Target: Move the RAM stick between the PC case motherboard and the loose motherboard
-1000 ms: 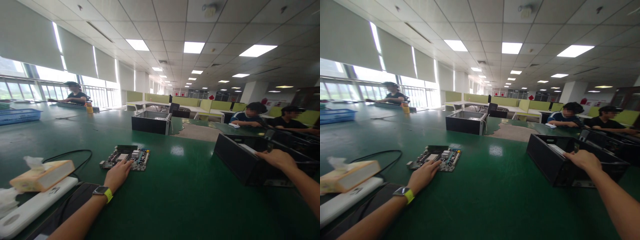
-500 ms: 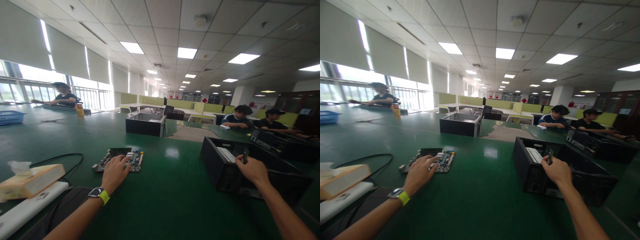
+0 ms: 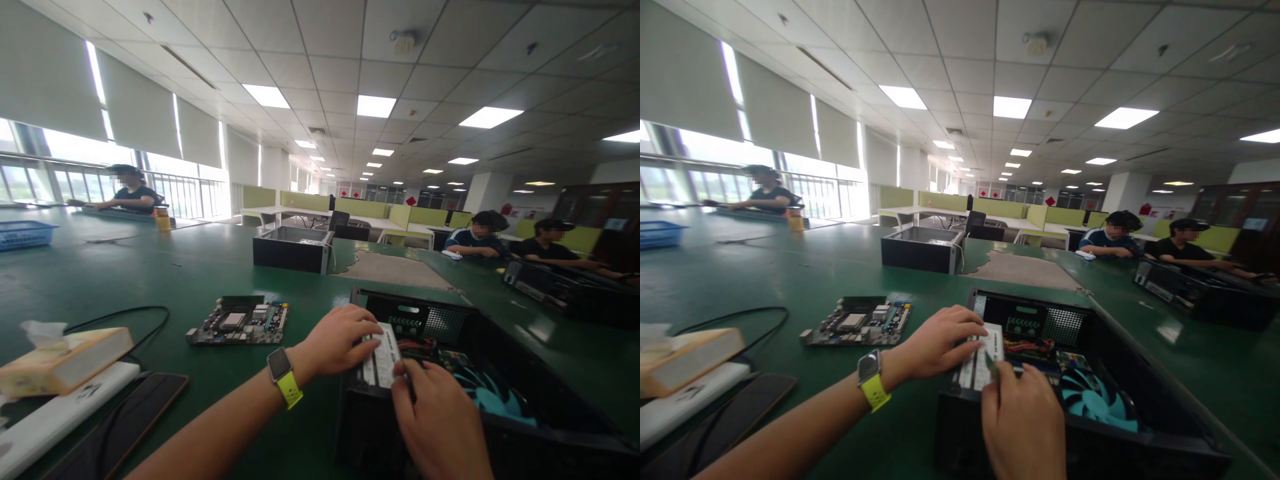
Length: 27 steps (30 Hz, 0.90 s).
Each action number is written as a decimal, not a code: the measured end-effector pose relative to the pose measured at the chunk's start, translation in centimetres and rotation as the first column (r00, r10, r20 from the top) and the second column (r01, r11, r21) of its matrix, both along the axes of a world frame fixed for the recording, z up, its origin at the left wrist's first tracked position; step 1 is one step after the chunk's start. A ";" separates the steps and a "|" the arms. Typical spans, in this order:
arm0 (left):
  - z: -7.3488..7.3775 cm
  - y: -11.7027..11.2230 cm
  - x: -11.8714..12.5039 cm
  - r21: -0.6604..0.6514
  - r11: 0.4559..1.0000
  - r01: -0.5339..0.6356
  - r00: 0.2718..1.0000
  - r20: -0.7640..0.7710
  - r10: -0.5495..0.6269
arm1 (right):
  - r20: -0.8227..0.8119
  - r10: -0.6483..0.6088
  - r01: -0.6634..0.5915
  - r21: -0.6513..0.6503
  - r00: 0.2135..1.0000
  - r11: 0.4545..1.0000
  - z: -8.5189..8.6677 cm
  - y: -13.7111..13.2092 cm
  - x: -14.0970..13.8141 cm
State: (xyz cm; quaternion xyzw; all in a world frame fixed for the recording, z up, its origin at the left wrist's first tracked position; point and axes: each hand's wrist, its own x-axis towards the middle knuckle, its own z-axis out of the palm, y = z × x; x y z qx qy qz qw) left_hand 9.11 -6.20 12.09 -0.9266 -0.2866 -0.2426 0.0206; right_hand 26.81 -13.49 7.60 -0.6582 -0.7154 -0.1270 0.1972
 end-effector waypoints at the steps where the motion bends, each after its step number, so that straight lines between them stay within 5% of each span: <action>1: 0.6 -0.2 0.5 -0.018 0.998 0.068 0.996 -0.049 -0.069 | 0.024 0.053 -0.053 -0.007 0.998 0.999 -0.4 -0.7 -0.8; 5: 1.4 -0.8 0.8 -0.111 0.970 0.214 0.946 -0.226 -0.235 | 0.115 0.202 -0.189 -0.121 0.972 0.975 -0.4 -2.3 -2.4; 11: 1.3 -3.6 -1.5 -0.114 0.978 0.172 0.963 -0.188 -0.191 | -0.005 0.163 -0.159 -0.241 0.987 0.957 5.6 -1.6 0.1; 16: 1.9 -6.1 -4.0 -0.166 0.980 0.108 0.976 -0.168 -0.136 | 0.028 0.331 -0.305 -0.319 0.943 0.897 8.8 2.8 3.2; 21: 2.5 -5.5 -3.3 -0.067 0.998 -0.016 0.951 -0.310 -0.005 | 0.205 0.404 -0.235 -0.553 0.892 0.799 6.5 7.8 3.2; 27: 2.1 -2.4 3.4 -0.040 0.988 -0.151 0.785 -0.612 0.095 | 0.310 0.489 -0.215 -0.622 0.815 0.753 1.7 9.3 2.2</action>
